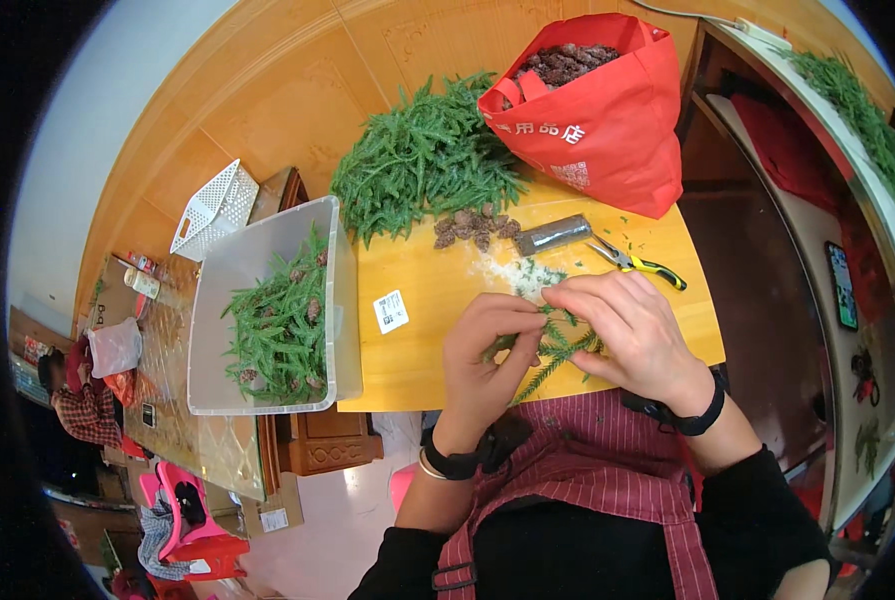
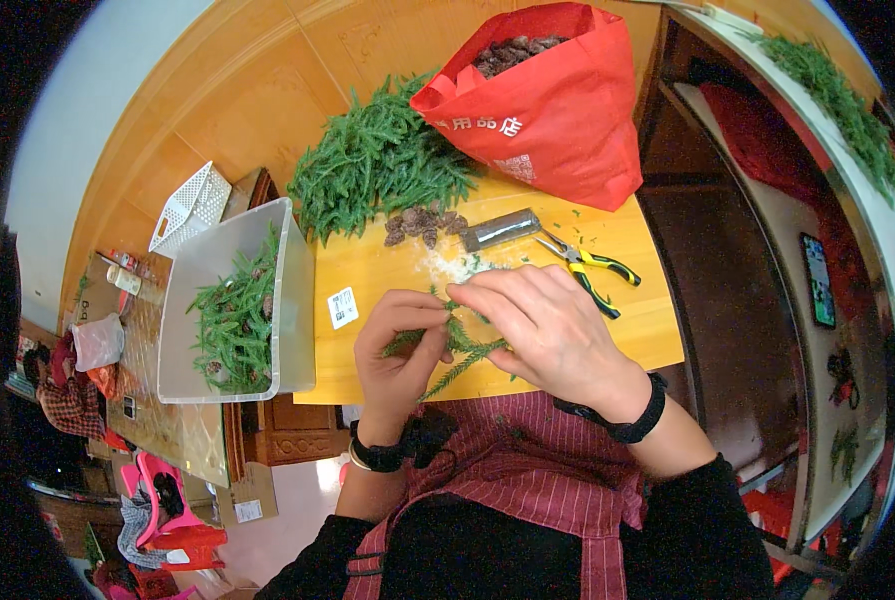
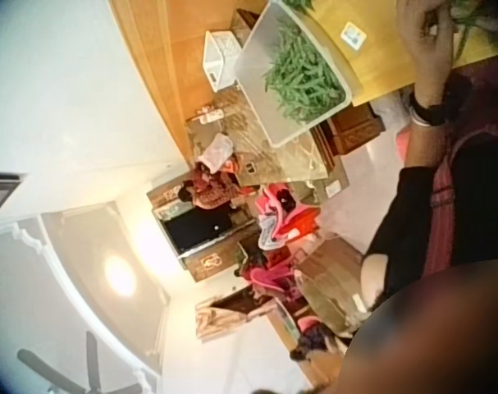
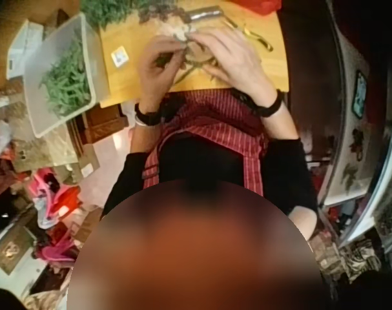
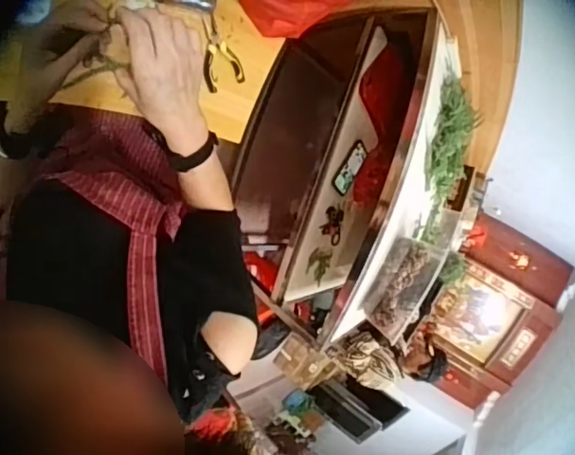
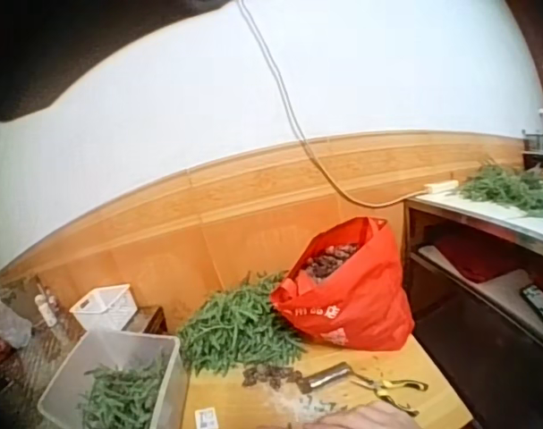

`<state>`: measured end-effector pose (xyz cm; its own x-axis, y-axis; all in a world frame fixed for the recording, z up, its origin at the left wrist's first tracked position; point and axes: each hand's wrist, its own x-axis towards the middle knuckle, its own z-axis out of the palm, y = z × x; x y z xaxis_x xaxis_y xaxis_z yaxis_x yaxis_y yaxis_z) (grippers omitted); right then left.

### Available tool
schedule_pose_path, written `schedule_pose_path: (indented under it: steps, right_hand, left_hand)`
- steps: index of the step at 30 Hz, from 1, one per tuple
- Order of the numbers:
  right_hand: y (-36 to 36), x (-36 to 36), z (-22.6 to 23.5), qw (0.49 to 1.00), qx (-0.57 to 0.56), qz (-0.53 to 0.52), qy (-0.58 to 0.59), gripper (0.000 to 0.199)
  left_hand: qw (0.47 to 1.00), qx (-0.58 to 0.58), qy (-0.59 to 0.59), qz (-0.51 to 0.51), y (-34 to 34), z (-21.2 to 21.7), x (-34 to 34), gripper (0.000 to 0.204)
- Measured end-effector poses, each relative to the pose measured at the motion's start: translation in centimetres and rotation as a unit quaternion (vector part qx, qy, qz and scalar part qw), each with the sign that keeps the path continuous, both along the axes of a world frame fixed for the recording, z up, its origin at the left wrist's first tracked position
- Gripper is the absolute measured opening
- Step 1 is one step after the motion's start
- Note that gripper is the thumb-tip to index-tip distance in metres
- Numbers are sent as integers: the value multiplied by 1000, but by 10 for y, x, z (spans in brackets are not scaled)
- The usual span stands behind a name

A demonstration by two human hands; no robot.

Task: Trimming and preparing botanical sprigs and seed pods using pliers at a workbench.

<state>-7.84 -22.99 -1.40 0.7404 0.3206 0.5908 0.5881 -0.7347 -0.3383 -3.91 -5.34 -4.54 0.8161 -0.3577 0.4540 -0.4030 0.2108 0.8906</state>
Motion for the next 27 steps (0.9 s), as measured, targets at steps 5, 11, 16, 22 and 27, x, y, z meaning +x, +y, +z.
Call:
schedule_pose_path:
  steps: [5,11,16,22,27]
  right_hand:
    - [-5,0,5,999,14,1,-34,61]
    - [-16,5,-6,986,106,130,8,63]
    - [-17,10,-20,967,181,179,23,68]
    - [-23,12,-23,947,247,199,61,79]
    - [-19,7,-26,862,391,208,247,94]
  left_hand:
    - [962,163,-218,7,9,21,6,19]
    - [998,-5,-27,-52,9,27,24,41]
    - [955,-6,141,-260,-10,39,12,46]
    - [960,0,175,-219,-13,28,12,36]
    - [968,-54,171,-175,-13,18,14,20]
